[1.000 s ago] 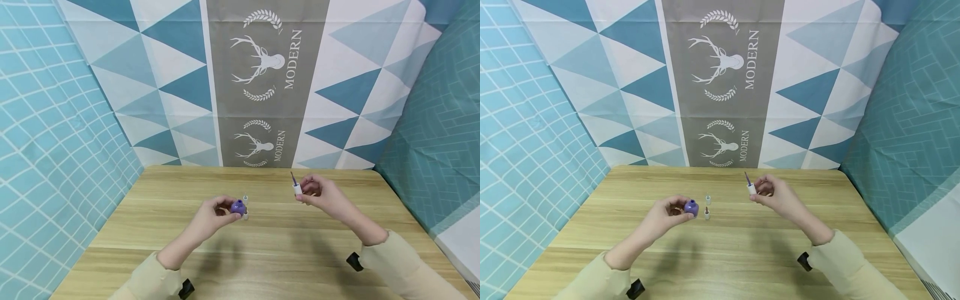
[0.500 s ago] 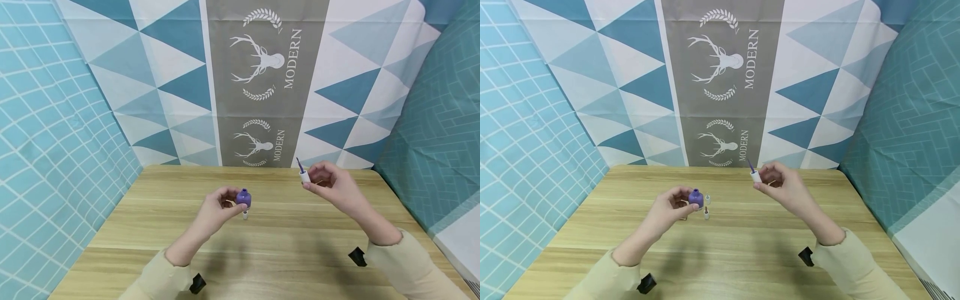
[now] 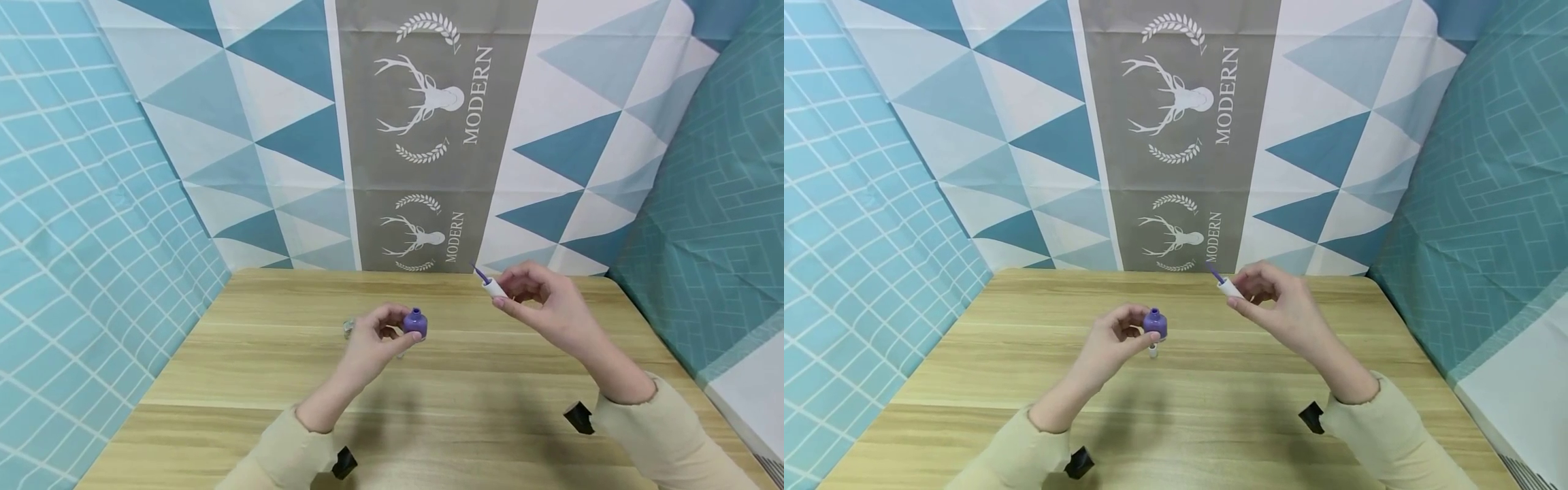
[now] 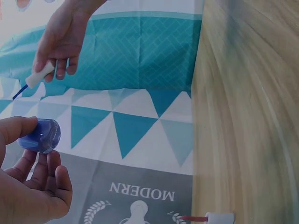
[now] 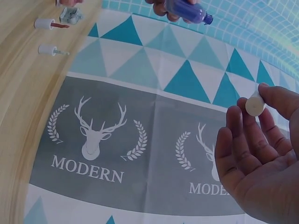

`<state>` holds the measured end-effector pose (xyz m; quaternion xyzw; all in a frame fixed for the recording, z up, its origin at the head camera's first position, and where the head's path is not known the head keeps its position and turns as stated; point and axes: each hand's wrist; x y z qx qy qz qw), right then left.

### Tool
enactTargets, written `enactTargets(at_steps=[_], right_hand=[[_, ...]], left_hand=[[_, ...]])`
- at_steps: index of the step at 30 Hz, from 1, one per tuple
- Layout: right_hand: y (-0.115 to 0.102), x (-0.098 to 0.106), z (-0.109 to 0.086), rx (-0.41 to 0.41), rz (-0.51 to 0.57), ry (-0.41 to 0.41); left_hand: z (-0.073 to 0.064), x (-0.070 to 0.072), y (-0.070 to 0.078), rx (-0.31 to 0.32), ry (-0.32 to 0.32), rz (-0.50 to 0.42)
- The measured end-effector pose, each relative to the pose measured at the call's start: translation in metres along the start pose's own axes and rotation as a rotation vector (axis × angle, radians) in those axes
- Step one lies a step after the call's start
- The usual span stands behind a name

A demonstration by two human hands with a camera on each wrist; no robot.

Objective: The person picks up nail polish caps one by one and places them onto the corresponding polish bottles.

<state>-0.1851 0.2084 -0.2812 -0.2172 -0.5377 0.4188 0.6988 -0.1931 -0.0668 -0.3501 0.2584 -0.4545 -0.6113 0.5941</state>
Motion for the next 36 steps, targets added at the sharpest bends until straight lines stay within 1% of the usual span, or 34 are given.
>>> enactTargets(at_steps=[5, 11, 16, 20, 22, 26, 31, 36], right_hand=[[0.001, -0.003, -0.002, 0.006, -0.025, 0.0], [0.004, -0.007, -0.004, 0.038, -0.045, -0.01], [0.005, -0.011, -0.007, 0.052, -0.082, -0.014], [0.008, -0.015, -0.009, 0.08, -0.122, -0.013], [0.009, -0.017, -0.009, 0.099, -0.133, -0.011], [0.012, -0.018, -0.01, 0.101, -0.155, -0.013], [0.014, -0.019, -0.012, 0.108, -0.186, -0.007], [0.014, -0.02, -0.015, 0.145, -0.208, -0.003]], left_hand=[[-0.001, -0.008, -0.007, -0.019, -0.004, 0.032], [-0.004, -0.017, -0.014, -0.031, -0.006, 0.017], [-0.006, -0.024, -0.019, -0.014, -0.014, 0.027], [-0.008, -0.028, -0.023, -0.003, -0.025, 0.048], [-0.01, -0.029, -0.023, -0.008, -0.026, 0.056], [-0.014, -0.029, -0.025, -0.028, -0.027, 0.061], [-0.019, -0.028, -0.03, -0.05, -0.061, 0.084], [-0.023, -0.027, -0.03, -0.042, -0.076, 0.103]])
Point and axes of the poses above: each hand's wrist, its own z-axis towards the middle knuckle, its own x-axis out of the back of the hand, y = z × x, and after that the axes turned 11 degrees about -x, right-handed
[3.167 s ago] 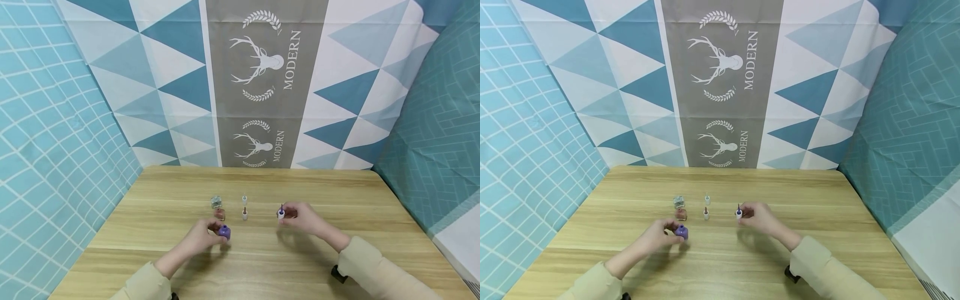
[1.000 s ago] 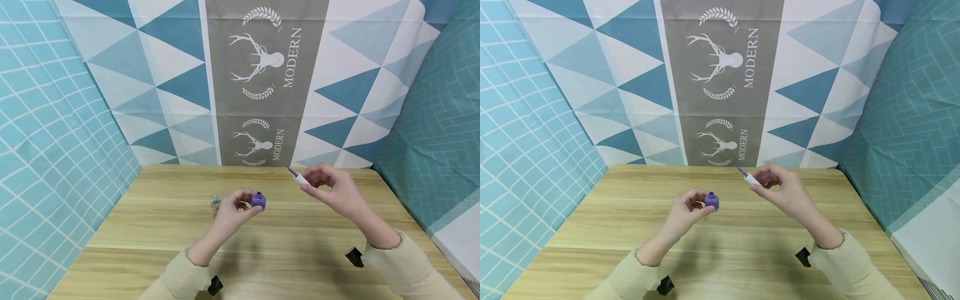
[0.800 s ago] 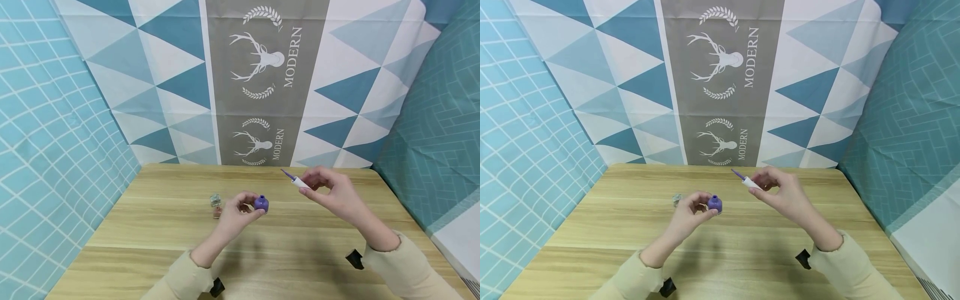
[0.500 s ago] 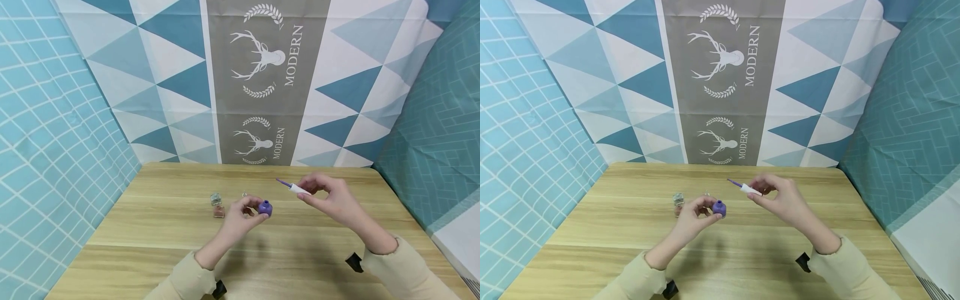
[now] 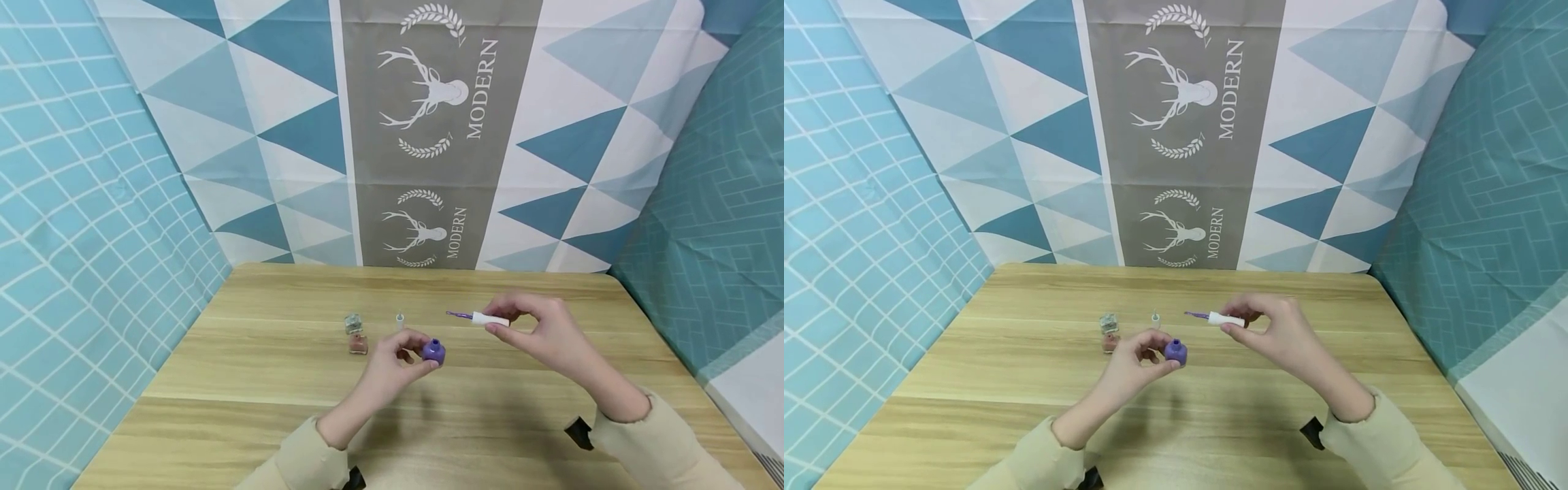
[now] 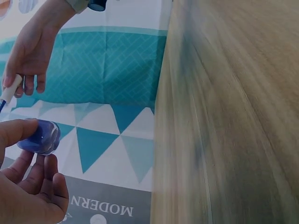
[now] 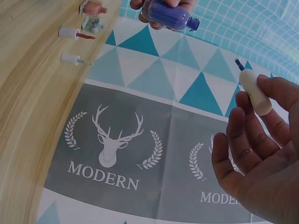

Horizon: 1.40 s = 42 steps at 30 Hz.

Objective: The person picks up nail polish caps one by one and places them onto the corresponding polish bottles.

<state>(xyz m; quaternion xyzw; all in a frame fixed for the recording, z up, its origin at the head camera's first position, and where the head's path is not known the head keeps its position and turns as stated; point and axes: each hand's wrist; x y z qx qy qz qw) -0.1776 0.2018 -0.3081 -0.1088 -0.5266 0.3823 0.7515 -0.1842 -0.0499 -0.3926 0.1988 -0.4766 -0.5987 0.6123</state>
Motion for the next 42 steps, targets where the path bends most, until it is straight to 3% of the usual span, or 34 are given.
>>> enactTargets(at_steps=[9, 26, 42], right_hand=[[0.0, -0.002, -0.002, 0.048, -0.011, 0.003], [-0.005, -0.004, -0.003, 0.224, 0.046, -0.02], [-0.008, -0.006, -0.004, 0.244, 0.066, -0.059]], left_hand=[[-0.004, 0.0, 0.005, -0.013, -0.001, -0.007], [-0.005, 0.001, 0.012, -0.029, -0.021, -0.008], [-0.006, 0.0, 0.014, -0.051, -0.011, 0.026]])
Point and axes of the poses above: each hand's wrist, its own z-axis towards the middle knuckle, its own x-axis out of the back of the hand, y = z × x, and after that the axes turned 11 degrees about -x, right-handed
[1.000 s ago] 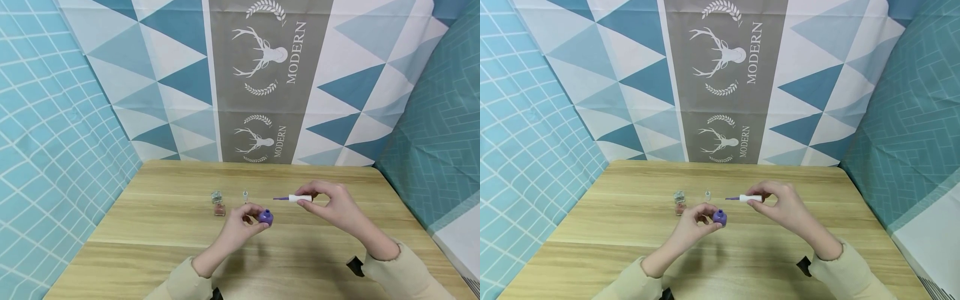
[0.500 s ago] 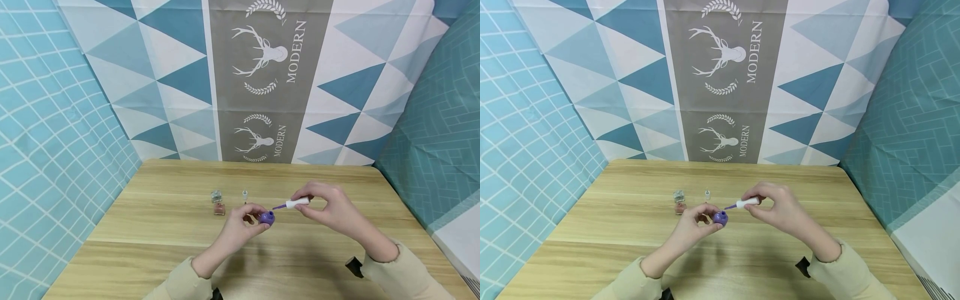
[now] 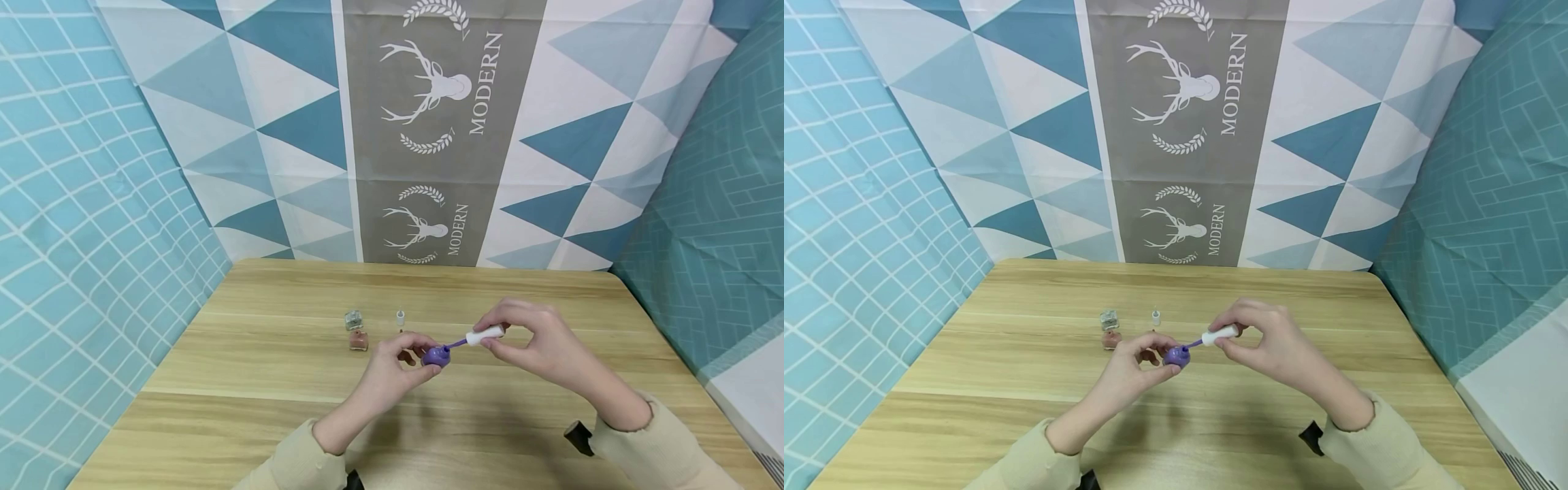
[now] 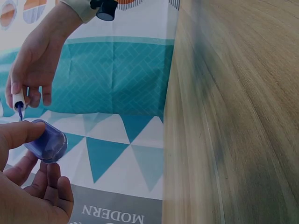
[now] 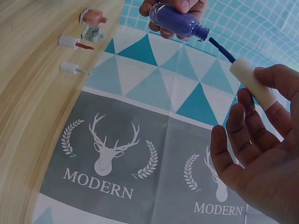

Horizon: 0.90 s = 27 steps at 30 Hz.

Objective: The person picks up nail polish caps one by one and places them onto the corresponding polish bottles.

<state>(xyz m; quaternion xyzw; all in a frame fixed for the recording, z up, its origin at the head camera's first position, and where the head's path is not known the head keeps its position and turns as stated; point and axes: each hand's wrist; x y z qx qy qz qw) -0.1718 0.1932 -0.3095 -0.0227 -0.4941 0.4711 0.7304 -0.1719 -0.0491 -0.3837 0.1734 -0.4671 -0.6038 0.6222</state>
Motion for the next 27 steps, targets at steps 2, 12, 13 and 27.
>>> enactTargets(at_steps=[2, 12, 13, 27], right_hand=[[-0.0004, -0.0006, 0.0001, 0.002, -0.001, -0.002], [0.0, -0.0037, 0.0003, 0.013, 0.002, 0.001], [0.0, -0.004, 0.0003, 0.014, 0.005, -0.001], [0.0024, -0.0089, -0.0001, -0.028, -0.009, -0.038]], left_hand=[[0.0001, -0.0002, 0.0, 0.0, 0.0, 0.002], [0.0008, -0.0005, 0.0012, 0.001, -0.019, -0.008], [0.0009, -0.0006, 0.0018, 0.001, -0.02, -0.009], [0.0014, -0.0018, 0.0053, 0.015, -0.046, -0.038]])
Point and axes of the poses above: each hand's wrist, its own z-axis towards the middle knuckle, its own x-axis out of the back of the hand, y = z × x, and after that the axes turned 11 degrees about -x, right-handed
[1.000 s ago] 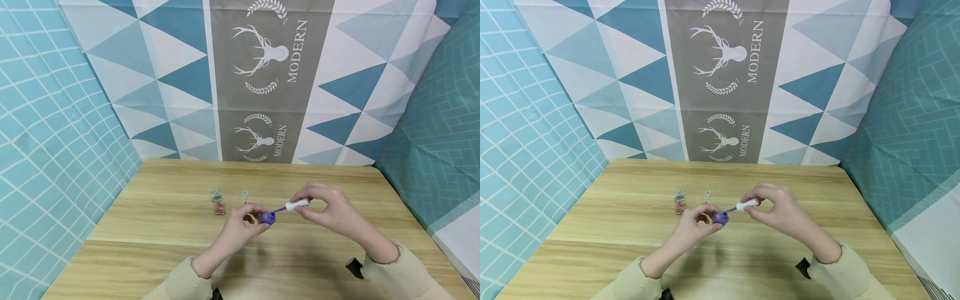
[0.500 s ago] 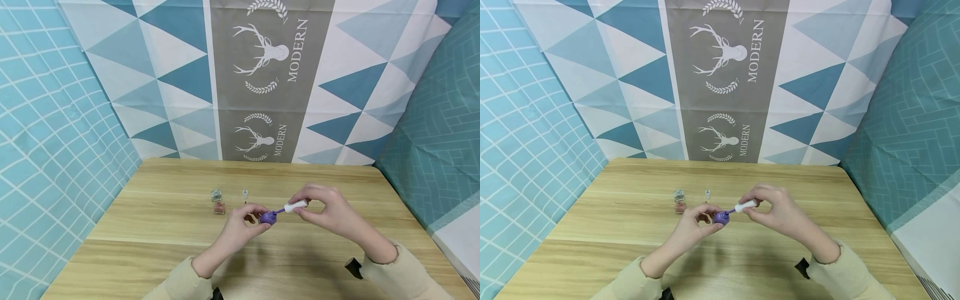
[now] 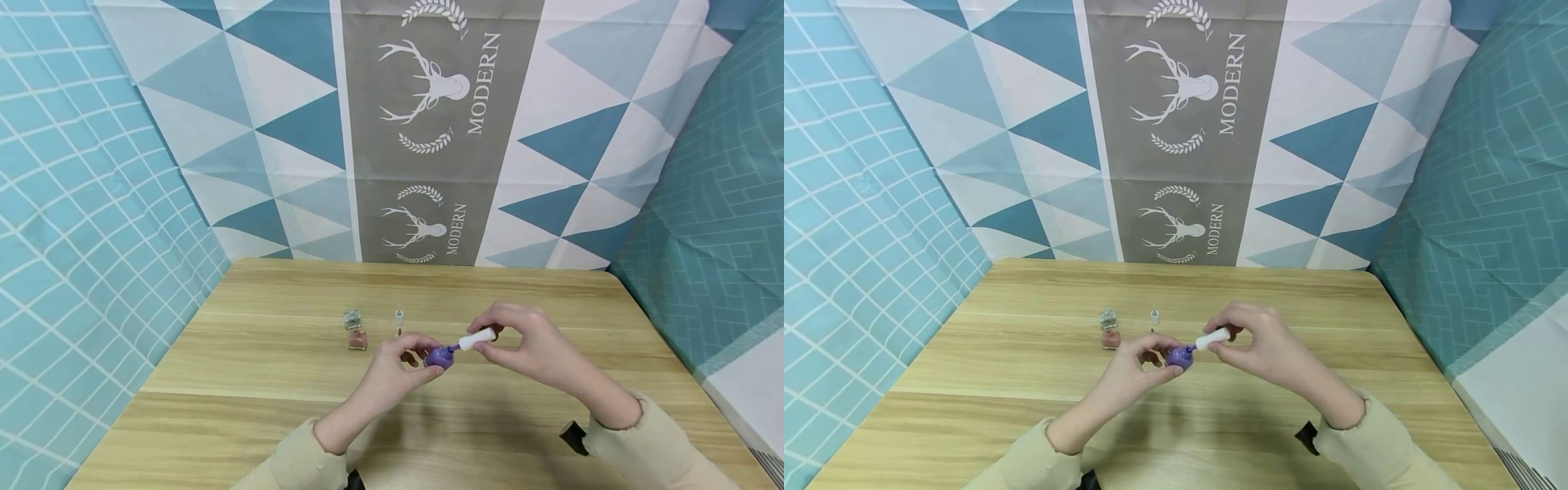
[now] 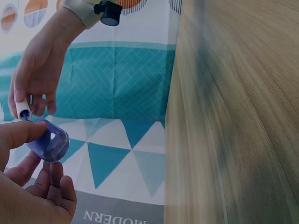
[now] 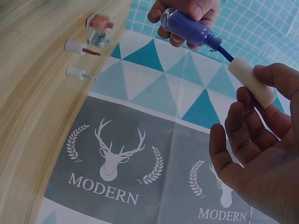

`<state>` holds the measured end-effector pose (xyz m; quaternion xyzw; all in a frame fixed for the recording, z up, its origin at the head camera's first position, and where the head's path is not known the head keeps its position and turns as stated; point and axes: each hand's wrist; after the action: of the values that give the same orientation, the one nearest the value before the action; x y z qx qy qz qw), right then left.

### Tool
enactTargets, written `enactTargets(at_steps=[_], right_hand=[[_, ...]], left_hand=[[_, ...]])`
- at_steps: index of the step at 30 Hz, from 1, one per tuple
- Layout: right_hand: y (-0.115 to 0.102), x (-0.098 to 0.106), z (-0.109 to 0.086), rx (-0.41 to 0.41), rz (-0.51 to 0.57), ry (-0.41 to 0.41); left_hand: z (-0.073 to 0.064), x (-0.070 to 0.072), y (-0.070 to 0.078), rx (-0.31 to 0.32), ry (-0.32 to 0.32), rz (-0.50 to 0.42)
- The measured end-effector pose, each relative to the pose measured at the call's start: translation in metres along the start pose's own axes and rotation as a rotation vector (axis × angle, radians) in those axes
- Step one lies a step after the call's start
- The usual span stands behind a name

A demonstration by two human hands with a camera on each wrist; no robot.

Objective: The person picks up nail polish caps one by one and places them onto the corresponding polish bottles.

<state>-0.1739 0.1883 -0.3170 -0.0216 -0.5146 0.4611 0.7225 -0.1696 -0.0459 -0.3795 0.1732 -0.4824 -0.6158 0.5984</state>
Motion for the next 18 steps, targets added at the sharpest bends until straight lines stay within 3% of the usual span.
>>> enactTargets(at_steps=[18], right_hand=[[0.0034, -0.0082, 0.0013, -0.099, 0.086, -0.044]], left_hand=[[0.0012, -0.0047, 0.0002, 0.026, -0.029, -0.037]])
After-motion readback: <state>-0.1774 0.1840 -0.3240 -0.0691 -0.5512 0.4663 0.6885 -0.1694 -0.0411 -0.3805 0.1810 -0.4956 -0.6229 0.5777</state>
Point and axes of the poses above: each hand's wrist, its own z-axis towards the middle knuckle, its own x-axis out of the back of the hand, y = z × x, and after that the axes turned 11 degrees about -x, right-handed
